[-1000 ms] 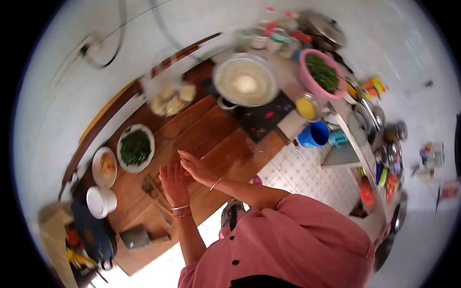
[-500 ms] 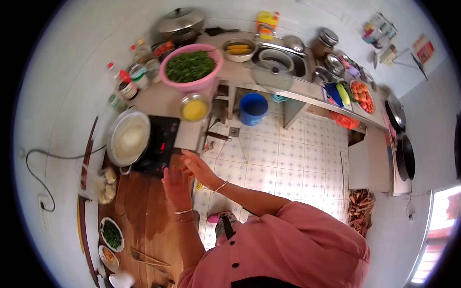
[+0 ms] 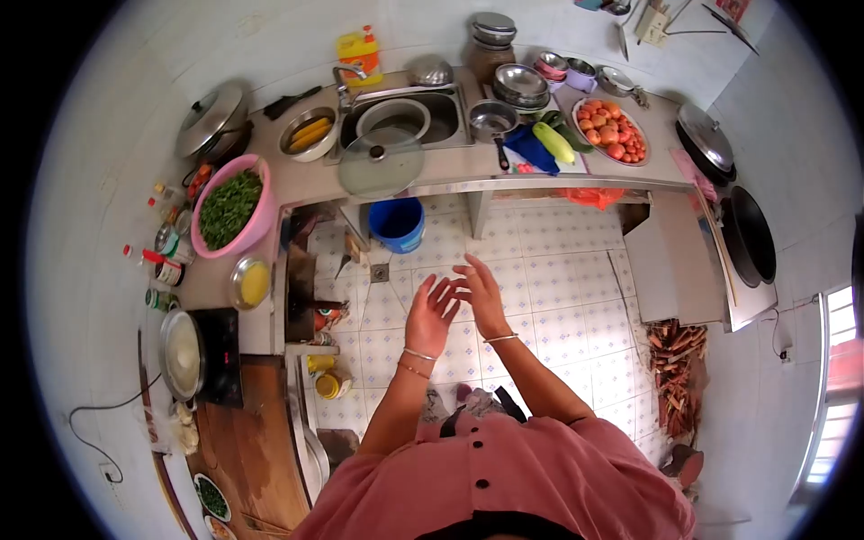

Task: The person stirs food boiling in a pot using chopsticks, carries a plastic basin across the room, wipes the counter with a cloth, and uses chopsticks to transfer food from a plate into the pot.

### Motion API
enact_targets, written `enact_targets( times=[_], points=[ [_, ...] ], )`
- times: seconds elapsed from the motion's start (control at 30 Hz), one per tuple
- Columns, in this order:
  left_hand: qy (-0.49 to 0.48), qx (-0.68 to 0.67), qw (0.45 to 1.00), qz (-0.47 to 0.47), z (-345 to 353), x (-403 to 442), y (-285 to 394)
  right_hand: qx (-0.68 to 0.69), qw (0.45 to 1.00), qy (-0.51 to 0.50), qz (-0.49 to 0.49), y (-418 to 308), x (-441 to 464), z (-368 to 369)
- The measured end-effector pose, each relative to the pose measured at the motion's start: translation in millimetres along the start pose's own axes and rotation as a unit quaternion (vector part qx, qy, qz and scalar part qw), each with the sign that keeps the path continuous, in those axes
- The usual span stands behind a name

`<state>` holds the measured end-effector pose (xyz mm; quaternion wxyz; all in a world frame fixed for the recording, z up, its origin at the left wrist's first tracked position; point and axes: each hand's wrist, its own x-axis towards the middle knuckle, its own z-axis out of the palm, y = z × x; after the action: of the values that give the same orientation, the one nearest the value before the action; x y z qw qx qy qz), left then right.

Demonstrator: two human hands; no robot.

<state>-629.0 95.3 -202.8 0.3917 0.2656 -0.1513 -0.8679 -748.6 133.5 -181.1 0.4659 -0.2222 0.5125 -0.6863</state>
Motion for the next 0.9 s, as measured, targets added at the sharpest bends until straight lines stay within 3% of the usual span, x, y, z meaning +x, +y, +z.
enact_targets(
  times=[0.2,0.47,0.6,0.67,0.7,0.73,0.8,0.83,0.87,0.9],
  points=[
    [-0.062,0.038,0.993,-0.098,59,94,-54,-0.004,0.995,0.093,-0.022,-39,58,-82],
    [-0.096,0.102,0.984,-0.113,136,238,-90,-0.06,0.987,0.14,-0.049,-93,184,-151],
    [-0.06,0.223,0.965,-0.125,168,307,-111,-0.1,0.979,0.165,-0.065,-115,256,-186],
    [-0.045,0.311,0.946,-0.077,166,344,-131,-0.168,0.965,0.18,-0.093,-117,283,-204],
    [-0.052,0.365,0.93,0.001,158,366,-148,-0.174,0.962,0.185,-0.103,-120,294,-209],
    [-0.049,0.366,0.929,0.001,155,384,-157,-0.173,0.962,0.184,-0.102,-121,309,-219],
    [-0.038,0.462,0.883,0.074,160,406,-169,-0.304,0.924,0.18,-0.15,-126,335,-232],
    [-0.027,0.534,0.843,0.057,172,411,-163,-0.314,0.923,0.188,-0.117,-135,346,-232],
    [-0.012,0.534,0.844,0.059,174,424,-168,-0.313,0.927,0.175,-0.111,-134,361,-241],
    [-0.007,0.594,0.797,0.108,172,438,-175,-0.406,0.882,0.162,-0.176,-130,378,-251]
  ],
)
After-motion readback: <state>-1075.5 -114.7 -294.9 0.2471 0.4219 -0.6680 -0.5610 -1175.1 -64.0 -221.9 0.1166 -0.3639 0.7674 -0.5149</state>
